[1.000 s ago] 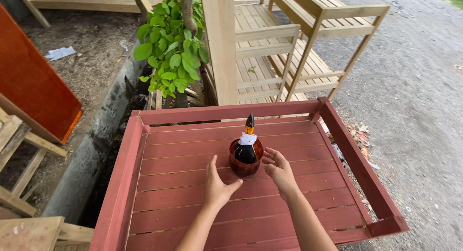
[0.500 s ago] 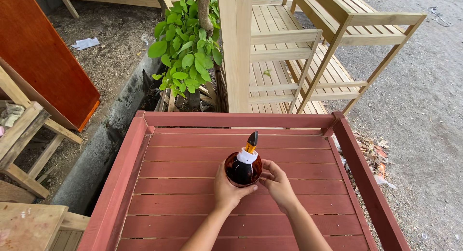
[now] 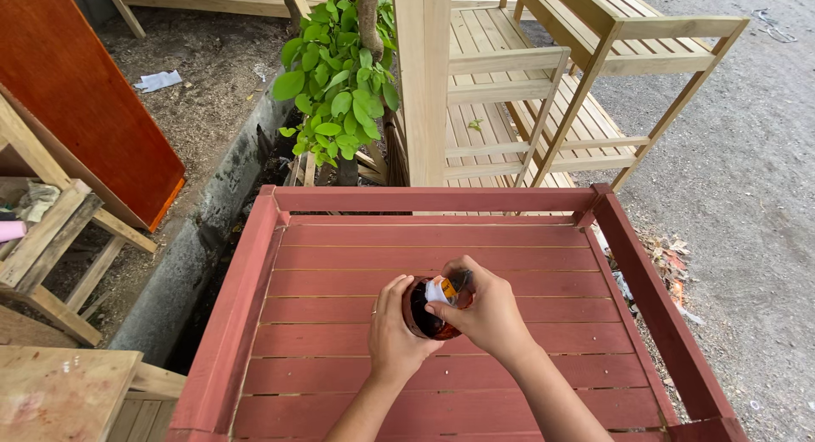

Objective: The person pours wood stain from a bottle into a cut plastic container, then uses a brush to apply the stain to the edges and side rails of a red-painted wooden tray table, working around the piece while holding the stain container in one hand.

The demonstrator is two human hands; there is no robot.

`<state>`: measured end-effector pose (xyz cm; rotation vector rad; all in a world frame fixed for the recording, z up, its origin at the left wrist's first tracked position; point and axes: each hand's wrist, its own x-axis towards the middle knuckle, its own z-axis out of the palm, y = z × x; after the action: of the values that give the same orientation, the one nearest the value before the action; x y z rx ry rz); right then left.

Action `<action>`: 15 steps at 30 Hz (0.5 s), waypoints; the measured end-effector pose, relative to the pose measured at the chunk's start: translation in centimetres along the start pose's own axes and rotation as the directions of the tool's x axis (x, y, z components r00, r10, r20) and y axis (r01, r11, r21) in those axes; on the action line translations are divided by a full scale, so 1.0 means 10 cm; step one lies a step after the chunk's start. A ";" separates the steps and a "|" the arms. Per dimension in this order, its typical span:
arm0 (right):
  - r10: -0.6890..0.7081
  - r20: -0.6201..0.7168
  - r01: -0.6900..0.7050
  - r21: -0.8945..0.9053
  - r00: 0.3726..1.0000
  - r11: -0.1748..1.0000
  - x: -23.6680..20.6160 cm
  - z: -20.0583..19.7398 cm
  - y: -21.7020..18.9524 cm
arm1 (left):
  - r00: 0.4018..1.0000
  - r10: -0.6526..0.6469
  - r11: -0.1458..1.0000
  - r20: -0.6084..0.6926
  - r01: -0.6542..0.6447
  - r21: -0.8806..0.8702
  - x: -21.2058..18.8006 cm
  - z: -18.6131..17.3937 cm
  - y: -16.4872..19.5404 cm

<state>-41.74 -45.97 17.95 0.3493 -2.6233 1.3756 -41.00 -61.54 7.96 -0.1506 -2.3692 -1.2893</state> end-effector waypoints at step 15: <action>-0.086 0.032 0.083 0.075 0.996 0.994 -0.66 0.03 -0.40 | 0.996 -0.028 0.999 0.084 0.031 -0.037 -0.21 -0.46 0.00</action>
<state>-34.32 -47.55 19.27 0.4927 -2.5586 1.4536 -37.64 -65.11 9.25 -0.1858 -2.4260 -1.3682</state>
